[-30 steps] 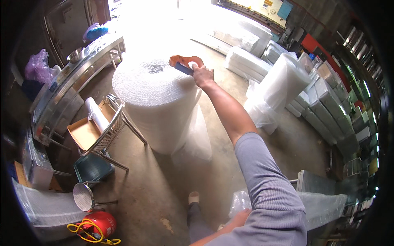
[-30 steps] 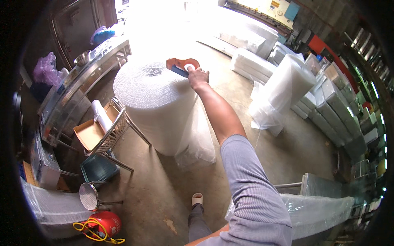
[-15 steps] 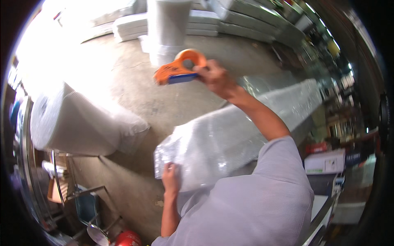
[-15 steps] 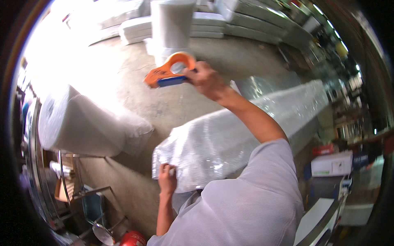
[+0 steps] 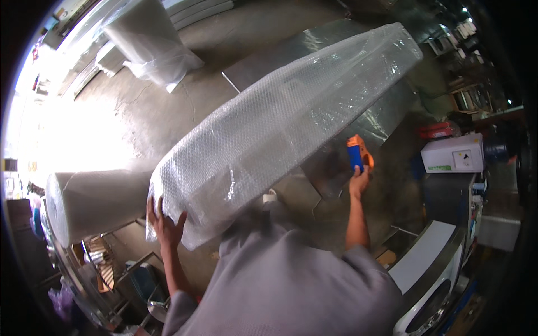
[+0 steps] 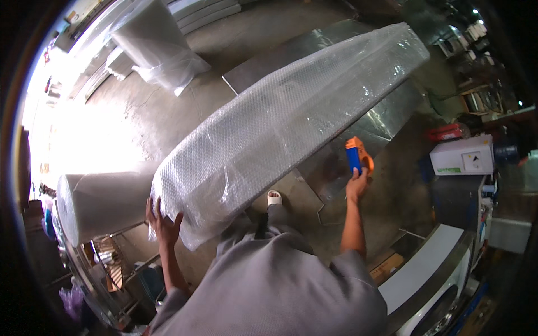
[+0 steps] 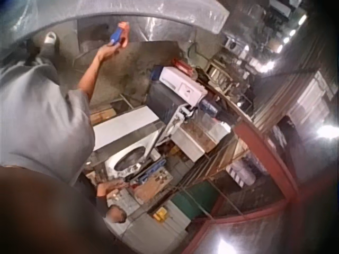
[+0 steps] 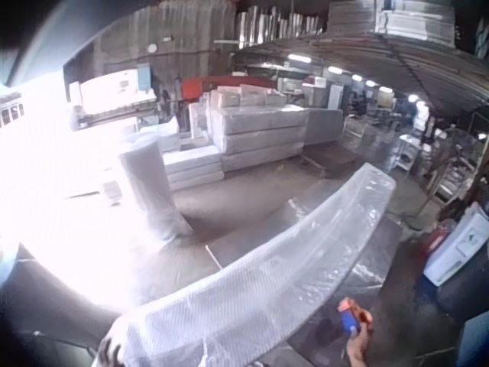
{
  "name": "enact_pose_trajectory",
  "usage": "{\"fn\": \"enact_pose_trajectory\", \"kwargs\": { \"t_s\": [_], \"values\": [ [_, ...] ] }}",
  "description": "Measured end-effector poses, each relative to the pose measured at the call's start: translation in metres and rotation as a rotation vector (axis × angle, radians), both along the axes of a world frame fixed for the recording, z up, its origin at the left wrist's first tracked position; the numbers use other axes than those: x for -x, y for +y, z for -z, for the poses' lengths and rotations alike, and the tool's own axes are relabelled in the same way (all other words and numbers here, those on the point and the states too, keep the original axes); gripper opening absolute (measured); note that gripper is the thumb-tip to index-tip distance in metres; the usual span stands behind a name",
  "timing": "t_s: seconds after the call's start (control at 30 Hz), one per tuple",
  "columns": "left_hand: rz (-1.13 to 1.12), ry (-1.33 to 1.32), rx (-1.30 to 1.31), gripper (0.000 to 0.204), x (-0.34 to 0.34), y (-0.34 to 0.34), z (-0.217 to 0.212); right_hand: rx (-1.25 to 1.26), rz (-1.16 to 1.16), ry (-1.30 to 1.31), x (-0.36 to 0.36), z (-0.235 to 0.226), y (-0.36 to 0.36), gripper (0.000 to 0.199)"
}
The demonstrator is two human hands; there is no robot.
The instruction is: The person wraps a long rectangular object with bubble wrap, using a handheld tape dispenser to secure the wrap. They repeatedly fold, smooth, and tape the bubble wrap around the object, then flip it over to continue wrapping the other side.
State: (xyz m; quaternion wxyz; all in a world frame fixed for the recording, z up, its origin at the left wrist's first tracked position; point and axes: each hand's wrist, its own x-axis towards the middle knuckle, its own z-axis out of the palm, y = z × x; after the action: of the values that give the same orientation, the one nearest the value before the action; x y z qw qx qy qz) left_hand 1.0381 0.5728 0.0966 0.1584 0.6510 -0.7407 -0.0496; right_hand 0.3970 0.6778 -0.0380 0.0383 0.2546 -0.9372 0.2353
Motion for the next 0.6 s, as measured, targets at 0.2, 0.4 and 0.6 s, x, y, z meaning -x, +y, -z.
{"fn": "enact_pose_trajectory", "kwargs": {
  "t_s": [0.2,0.4,0.6],
  "values": [
    [0.213,-0.168,-0.151,0.067,0.035,-0.040,0.030,-0.136,0.030,-0.047,-0.010,0.048,-0.011,0.039],
    [0.296,-0.239,-0.061,0.051,0.018,-0.037,0.051,0.138,-0.187,0.096,-0.044,-0.056,-0.070,0.059],
    [0.141,0.013,0.162,0.029,0.021,-0.037,0.043,0.045,-1.177,0.388,-0.111,-0.107,-0.216,0.089]
  ]
}}
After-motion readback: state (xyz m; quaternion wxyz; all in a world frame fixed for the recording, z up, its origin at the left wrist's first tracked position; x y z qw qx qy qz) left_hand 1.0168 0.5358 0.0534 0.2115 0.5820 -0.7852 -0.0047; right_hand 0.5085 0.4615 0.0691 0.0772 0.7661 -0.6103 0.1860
